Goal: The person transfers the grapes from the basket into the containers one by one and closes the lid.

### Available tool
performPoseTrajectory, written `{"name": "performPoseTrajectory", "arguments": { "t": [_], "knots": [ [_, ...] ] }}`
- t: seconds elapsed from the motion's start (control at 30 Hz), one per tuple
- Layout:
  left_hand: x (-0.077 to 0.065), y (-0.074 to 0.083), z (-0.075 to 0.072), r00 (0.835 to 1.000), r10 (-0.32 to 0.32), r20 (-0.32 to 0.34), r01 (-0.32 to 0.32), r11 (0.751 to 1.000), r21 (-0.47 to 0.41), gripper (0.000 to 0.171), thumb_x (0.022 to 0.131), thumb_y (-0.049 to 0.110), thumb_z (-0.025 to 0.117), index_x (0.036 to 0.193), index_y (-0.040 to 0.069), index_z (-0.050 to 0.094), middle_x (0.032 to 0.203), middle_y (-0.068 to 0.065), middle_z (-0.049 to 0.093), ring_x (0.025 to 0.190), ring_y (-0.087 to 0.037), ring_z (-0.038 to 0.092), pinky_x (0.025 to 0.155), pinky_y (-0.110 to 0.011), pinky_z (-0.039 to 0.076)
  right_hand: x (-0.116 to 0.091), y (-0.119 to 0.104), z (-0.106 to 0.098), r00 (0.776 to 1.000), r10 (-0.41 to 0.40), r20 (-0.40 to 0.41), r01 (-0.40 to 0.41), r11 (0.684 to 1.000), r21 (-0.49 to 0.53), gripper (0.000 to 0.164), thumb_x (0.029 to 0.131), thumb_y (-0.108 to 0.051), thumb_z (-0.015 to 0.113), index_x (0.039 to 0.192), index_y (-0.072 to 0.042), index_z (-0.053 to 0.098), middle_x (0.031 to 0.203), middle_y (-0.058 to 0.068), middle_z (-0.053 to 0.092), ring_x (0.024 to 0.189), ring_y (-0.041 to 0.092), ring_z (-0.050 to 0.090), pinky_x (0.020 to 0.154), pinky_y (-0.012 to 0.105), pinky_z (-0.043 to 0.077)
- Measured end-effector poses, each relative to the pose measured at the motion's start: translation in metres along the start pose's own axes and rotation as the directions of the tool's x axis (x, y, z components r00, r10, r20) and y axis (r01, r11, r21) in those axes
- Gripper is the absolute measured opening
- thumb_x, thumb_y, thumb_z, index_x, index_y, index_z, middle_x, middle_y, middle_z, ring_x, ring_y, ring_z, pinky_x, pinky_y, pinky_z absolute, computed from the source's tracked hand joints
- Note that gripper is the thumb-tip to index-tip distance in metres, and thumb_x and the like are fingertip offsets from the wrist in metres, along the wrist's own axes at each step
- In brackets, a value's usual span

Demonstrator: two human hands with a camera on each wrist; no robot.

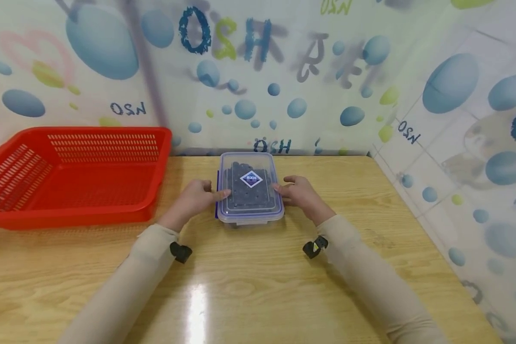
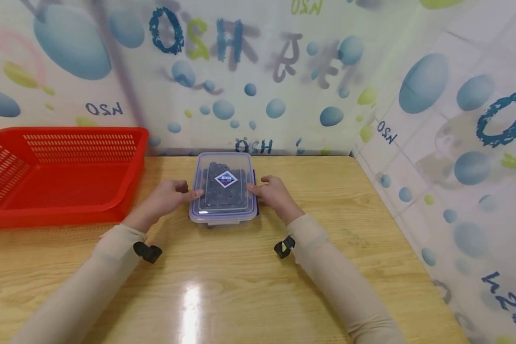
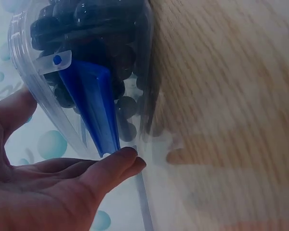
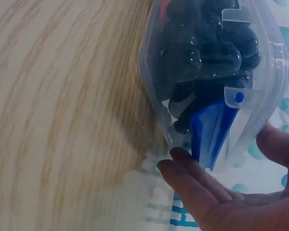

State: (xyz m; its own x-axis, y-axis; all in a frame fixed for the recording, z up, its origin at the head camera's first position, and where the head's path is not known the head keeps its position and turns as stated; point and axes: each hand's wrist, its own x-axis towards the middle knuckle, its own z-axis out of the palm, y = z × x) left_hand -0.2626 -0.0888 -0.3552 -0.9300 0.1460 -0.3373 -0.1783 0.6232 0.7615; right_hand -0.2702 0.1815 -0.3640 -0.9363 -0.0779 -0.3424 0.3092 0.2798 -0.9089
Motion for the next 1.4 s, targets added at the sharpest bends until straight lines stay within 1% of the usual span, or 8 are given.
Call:
{"name": "performPoseTrajectory", "arguments": {
  "t": [0.23, 0.43, 0.7, 0.83, 0.97, 1.07, 1.2, 1.4],
  "knots": [
    [-0.001, -0.003, -0.001, 0.999, -0.03, 0.021, 0.03, 1.0, -0.004, 0.087, 0.09, 0.046, 0.07, 0.146, -0.01, 0.034, 0.148, -0.027, 0.038, 0.126, -0.04, 0.043, 0.105, -0.054, 0.037, -0.004, -0.001, 0.003, 0.994, -0.071, -0.078, 0.055, 0.98, -0.19, 0.065, 0.097, -0.021, 0.065, 0.146, 0.009, 0.035, 0.144, 0.024, 0.045, 0.127, 0.033, 0.05, 0.102, 0.043, 0.043],
    [0.003, 0.0, 0.0, 0.999, -0.045, 0.019, 0.046, 0.998, -0.031, 0.09, 0.089, 0.047, 0.07, 0.148, -0.008, 0.032, 0.151, -0.026, 0.035, 0.131, -0.041, 0.039, 0.107, -0.054, 0.034, -0.008, -0.009, 0.007, 0.98, -0.159, -0.117, 0.136, 0.973, -0.185, 0.05, 0.094, -0.011, 0.065, 0.137, 0.009, 0.05, 0.133, 0.022, 0.056, 0.12, 0.03, 0.055, 0.098, 0.041, 0.046],
    [0.008, -0.002, 0.006, 0.999, -0.019, 0.042, 0.021, 0.998, -0.055, 0.09, 0.088, 0.047, 0.071, 0.147, -0.01, 0.033, 0.15, -0.027, 0.035, 0.132, -0.04, 0.039, 0.107, -0.055, 0.033, -0.011, -0.008, 0.01, 0.975, -0.161, -0.156, 0.113, 0.954, -0.278, 0.044, 0.095, -0.012, 0.063, 0.135, 0.005, 0.055, 0.131, 0.019, 0.059, 0.118, 0.028, 0.058, 0.094, 0.04, 0.05],
    [0.013, -0.008, 0.004, 0.996, 0.004, 0.089, 0.01, 0.988, -0.153, 0.093, 0.089, 0.045, 0.071, 0.149, -0.011, 0.026, 0.152, -0.027, 0.032, 0.136, -0.04, 0.035, 0.11, -0.053, 0.029, -0.009, -0.007, 0.011, 0.975, -0.187, -0.122, 0.144, 0.945, -0.294, 0.046, 0.097, -0.012, 0.061, 0.138, 0.006, 0.051, 0.134, 0.021, 0.057, 0.12, 0.029, 0.057, 0.094, 0.04, 0.05],
    [0.019, -0.012, 0.005, 0.992, 0.006, 0.127, 0.032, 0.955, -0.295, 0.095, 0.09, 0.037, 0.072, 0.151, -0.012, 0.018, 0.15, -0.028, 0.035, 0.133, -0.039, 0.04, 0.11, -0.049, 0.03, -0.008, -0.01, 0.008, 0.977, -0.189, -0.097, 0.147, 0.93, -0.337, 0.046, 0.097, -0.013, 0.06, 0.138, 0.006, 0.05, 0.134, 0.022, 0.056, 0.119, 0.029, 0.057, 0.094, 0.039, 0.05],
    [0.019, -0.008, 0.006, 0.996, -0.012, 0.086, 0.038, 0.951, -0.306, 0.092, 0.089, 0.035, 0.073, 0.15, -0.011, 0.022, 0.146, -0.027, 0.041, 0.129, -0.038, 0.045, 0.11, -0.048, 0.032, -0.008, -0.012, 0.005, 0.979, -0.184, -0.082, 0.144, 0.924, -0.355, 0.047, 0.098, -0.015, 0.06, 0.139, 0.006, 0.05, 0.134, 0.021, 0.056, 0.119, 0.029, 0.057, 0.094, 0.039, 0.049],
    [0.01, 0.005, 0.012, 1.0, -0.009, -0.022, 0.003, 0.97, -0.242, 0.074, 0.092, 0.031, 0.071, 0.145, -0.009, 0.038, 0.137, -0.023, 0.052, 0.12, -0.034, 0.052, 0.106, -0.046, 0.038, -0.007, -0.013, 0.003, 0.979, -0.194, -0.07, 0.157, 0.921, -0.356, 0.047, 0.098, -0.014, 0.06, 0.139, 0.006, 0.049, 0.134, 0.021, 0.056, 0.119, 0.029, 0.057, 0.095, 0.039, 0.049],
    [-0.001, 0.022, 0.025, 0.991, 0.035, -0.129, -0.053, 0.988, -0.142, 0.041, 0.096, 0.016, 0.057, 0.129, -0.009, 0.056, 0.107, -0.019, 0.066, 0.09, -0.027, 0.063, 0.078, -0.033, 0.054, -0.006, -0.014, 0.001, 0.98, -0.192, -0.056, 0.161, 0.923, -0.349, 0.048, 0.099, -0.014, 0.059, 0.141, 0.005, 0.047, 0.138, 0.021, 0.053, 0.124, 0.028, 0.053, 0.098, 0.04, 0.047]
  ]
}}
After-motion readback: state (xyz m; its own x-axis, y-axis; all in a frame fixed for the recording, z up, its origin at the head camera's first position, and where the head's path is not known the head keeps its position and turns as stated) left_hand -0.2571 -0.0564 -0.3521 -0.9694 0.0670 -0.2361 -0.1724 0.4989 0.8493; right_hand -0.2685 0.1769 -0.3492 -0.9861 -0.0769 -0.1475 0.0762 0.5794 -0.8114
